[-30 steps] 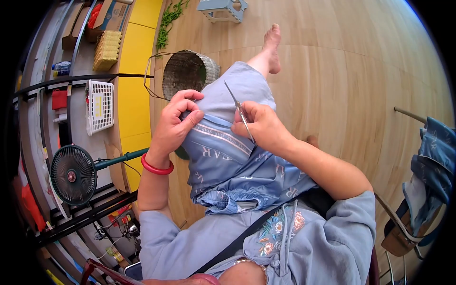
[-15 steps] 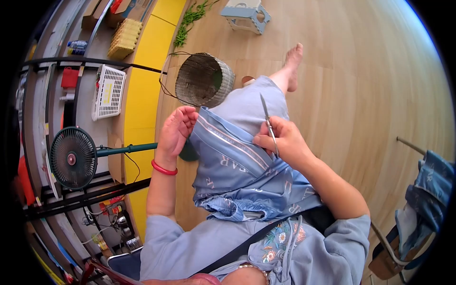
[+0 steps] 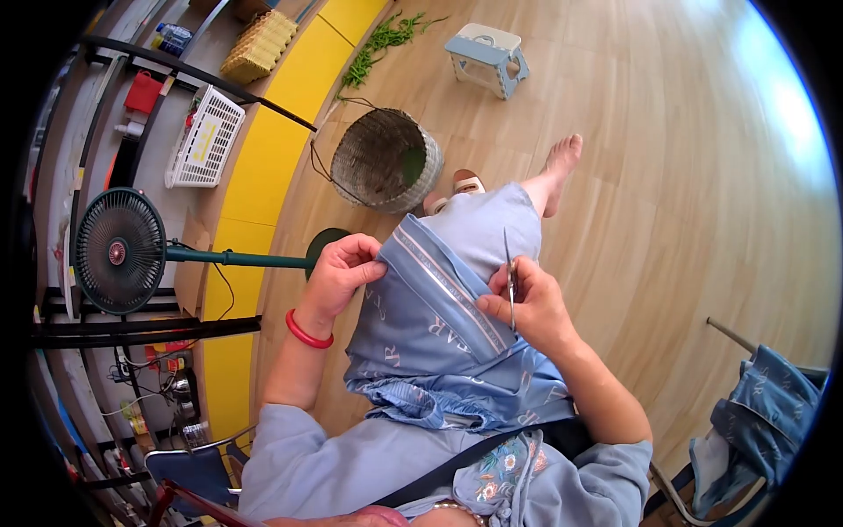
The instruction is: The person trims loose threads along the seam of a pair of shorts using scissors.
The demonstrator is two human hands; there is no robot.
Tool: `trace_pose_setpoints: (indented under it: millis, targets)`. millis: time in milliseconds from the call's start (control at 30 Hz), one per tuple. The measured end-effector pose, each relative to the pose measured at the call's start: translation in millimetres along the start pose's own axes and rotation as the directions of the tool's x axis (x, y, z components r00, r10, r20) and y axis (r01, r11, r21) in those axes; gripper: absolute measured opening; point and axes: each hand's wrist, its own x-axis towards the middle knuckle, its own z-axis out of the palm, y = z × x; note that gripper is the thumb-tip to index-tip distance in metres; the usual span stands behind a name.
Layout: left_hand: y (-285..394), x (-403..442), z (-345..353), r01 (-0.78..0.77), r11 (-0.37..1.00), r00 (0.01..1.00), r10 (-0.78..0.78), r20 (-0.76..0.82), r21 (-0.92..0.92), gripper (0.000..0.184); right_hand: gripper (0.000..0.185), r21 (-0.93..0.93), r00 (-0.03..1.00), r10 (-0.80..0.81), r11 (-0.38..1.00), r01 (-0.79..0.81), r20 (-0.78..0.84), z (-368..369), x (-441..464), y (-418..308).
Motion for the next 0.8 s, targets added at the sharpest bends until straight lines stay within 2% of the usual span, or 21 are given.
trace_pose_setpoints:
  millis: [67, 133, 167, 233, 367, 467, 533, 567, 633, 800]
  targets:
    - [-1, 0, 1, -0.041, 0.999, 0.999, 0.041, 0.004, 0.006, 0.012, 0.029, -0.044, 1.0, -0.016, 0.999, 0.017, 0.015, 4, -3, -4]
    - [-6, 0, 1, -0.19, 0.979, 0.981, 0.192, -0.016, 0.068, 0.014, 0.03, -0.05, 0.999, 0.007, 0.999, -0.006, 0.032, 7, -5, -6]
    - [-9, 0, 1, -0.193, 0.979, 0.981, 0.195, -0.02, 0.065, 0.014, 0.031, -0.059, 0.999, 0.009, 0.998, -0.007, 0.039, 8, -6, -7]
    - [-15, 0, 0, -0.29, 0.952, 0.952, 0.297, -0.069, 0.094, 0.015, 0.03, -0.066, 0.998, 0.029, 0.997, -0.026, 0.047, 8, -6, -9]
    - [-19, -2, 2, -0.316, 0.944, 0.939, 0.326, -0.112, 0.098, 0.015, 0.027, -0.117, 0.998, 0.051, 0.992, -0.045, 0.049, 7, -9, -10]
    - [-14, -4, 6, -0.268, 0.962, 0.956, 0.272, -0.107, 0.052, 0.011, 0.026, -0.048, 0.998, 0.037, 0.998, -0.036, 0.041, 8, -12, -13]
    - [-9, -8, 8, -0.053, 0.998, 0.991, 0.048, -0.123, -0.041, 0.01, 0.026, -0.04, 0.996, 0.082, 0.996, -0.081, 0.023, 6, -12, -15]
    - [-10, -9, 7, -0.059, 0.997, 0.99, 0.052, -0.132, -0.053, 0.01, 0.026, -0.024, 0.992, 0.124, 0.992, -0.124, -0.003, 4, -11, -16]
    - [-13, -9, 4, -0.038, 0.996, 0.999, 0.035, -0.037, -0.076, 0.014, 0.025, -0.025, 0.989, 0.145, 0.989, -0.145, -0.005, 0, -11, -14]
    - [-13, -11, 5, -0.027, 0.993, 1.0, 0.026, -0.007, -0.111, 0.018, 0.024, -0.055, 0.98, 0.199, 0.978, -0.199, -0.004, -7, -9, -7]
